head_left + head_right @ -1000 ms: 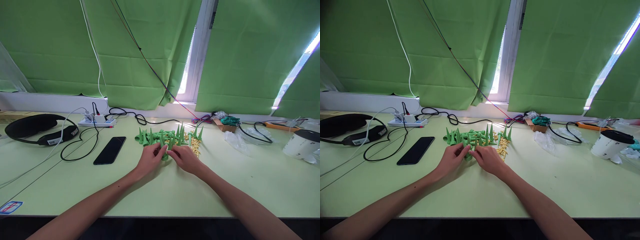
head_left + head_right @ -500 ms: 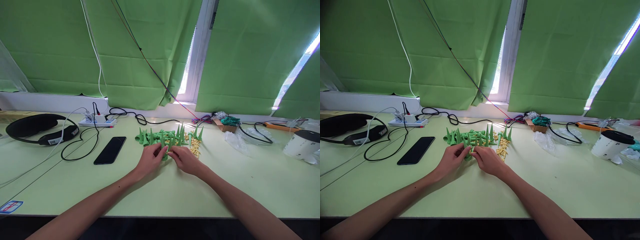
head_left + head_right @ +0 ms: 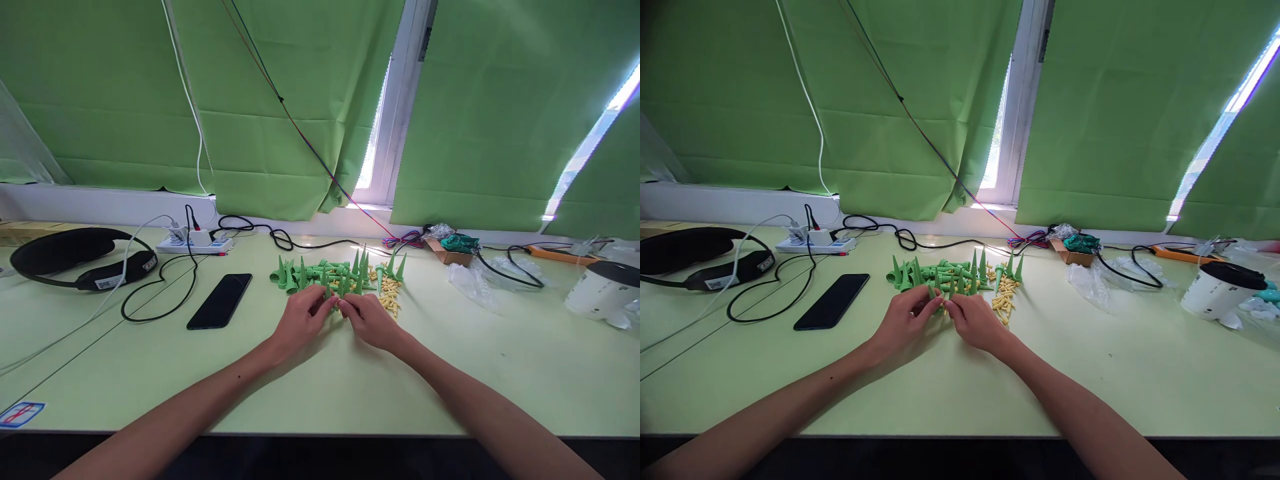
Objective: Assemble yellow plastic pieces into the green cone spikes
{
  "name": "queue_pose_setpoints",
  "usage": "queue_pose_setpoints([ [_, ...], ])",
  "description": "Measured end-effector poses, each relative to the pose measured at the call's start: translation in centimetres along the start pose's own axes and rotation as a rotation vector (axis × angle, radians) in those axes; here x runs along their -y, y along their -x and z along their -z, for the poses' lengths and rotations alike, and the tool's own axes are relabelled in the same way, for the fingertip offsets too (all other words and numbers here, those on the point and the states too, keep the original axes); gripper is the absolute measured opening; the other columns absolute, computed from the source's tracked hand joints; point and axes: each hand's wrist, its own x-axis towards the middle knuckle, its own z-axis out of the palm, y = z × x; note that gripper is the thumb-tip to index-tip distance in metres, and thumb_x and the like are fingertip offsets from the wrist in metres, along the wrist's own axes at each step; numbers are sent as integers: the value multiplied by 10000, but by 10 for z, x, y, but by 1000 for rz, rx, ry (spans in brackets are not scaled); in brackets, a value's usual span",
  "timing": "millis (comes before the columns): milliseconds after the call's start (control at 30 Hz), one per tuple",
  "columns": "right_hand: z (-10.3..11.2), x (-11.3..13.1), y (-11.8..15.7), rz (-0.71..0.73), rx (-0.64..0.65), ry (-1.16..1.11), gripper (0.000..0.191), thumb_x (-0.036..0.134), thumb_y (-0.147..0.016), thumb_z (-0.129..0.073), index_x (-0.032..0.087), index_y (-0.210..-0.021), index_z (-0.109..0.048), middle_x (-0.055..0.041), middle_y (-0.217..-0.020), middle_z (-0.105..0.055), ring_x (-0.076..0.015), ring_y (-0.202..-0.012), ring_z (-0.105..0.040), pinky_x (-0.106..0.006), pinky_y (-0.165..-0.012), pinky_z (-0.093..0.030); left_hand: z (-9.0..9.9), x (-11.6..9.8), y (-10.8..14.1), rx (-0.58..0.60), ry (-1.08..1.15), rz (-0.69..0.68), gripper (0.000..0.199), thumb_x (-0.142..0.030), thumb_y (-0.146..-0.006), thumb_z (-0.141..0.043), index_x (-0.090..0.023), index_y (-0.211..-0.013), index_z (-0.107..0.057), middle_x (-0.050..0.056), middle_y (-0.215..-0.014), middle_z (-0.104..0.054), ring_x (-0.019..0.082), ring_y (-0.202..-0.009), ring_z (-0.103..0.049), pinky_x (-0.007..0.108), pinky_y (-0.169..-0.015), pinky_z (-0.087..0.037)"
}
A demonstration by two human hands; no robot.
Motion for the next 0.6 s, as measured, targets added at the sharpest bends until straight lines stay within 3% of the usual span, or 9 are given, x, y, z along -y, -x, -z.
queue_pose_setpoints([
  [100, 1, 2, -2, 0, -106, -15, 372, 306, -997, -420, 191, -647, -466, 28, -568, -494, -105, -516, -393, -253, -545, -282, 0, -4, 1, 1, 101, 74, 274, -455, -936, -519, -201, -1027, -566, -23, -759, -552, 101, -550, -484, 235, -528, -369],
  [200, 4, 4, -3, -8, -236, -17, 382, 340, -991, -435, 198, -636, -435, 37, -547, -438, -104, -501, -351, -255, -527, -276, 0, -7, 1, -28, 200, 111, 331, -461, -913, -554, -219, -1136, -513, -16, -853, -569, 75, -502, -485, 221, -488, -367],
  [300, 9, 8, -3, -10, -344, -30, 351, 344, -988, -442, 200, -668, -464, 36, -556, -442, -106, -502, -365, -253, -521, -293, -1, -6, 0, -29, 297, 124, 298, -480, -910, -552, -208, -1030, -532, -8, -859, -584, 68, -488, -499, 210, -455, -361],
  [400, 11, 11, -2, 12, -397, -56, 279, 324, -984, -458, 195, -747, -529, 24, -598, -501, -110, -524, -419, -246, -537, -333, 0, -4, -2, 62, 422, 181, 365, -529, -936, -484, -183, -836, -542, -27, -694, -559, 69, -418, -472, 216, -410, -343],
  [600, 11, 15, -1, 133, -329, -53, 236, 291, -990, -462, 191, -814, -583, -4, -677, -586, -125, -589, -498, -251, -595, -382, 2, -5, -4, 222, 609, 287, 481, -615, -940, -408, -176, -777, -515, -27, -536, -519, 92, -377, -454, 227, -371, -333],
])
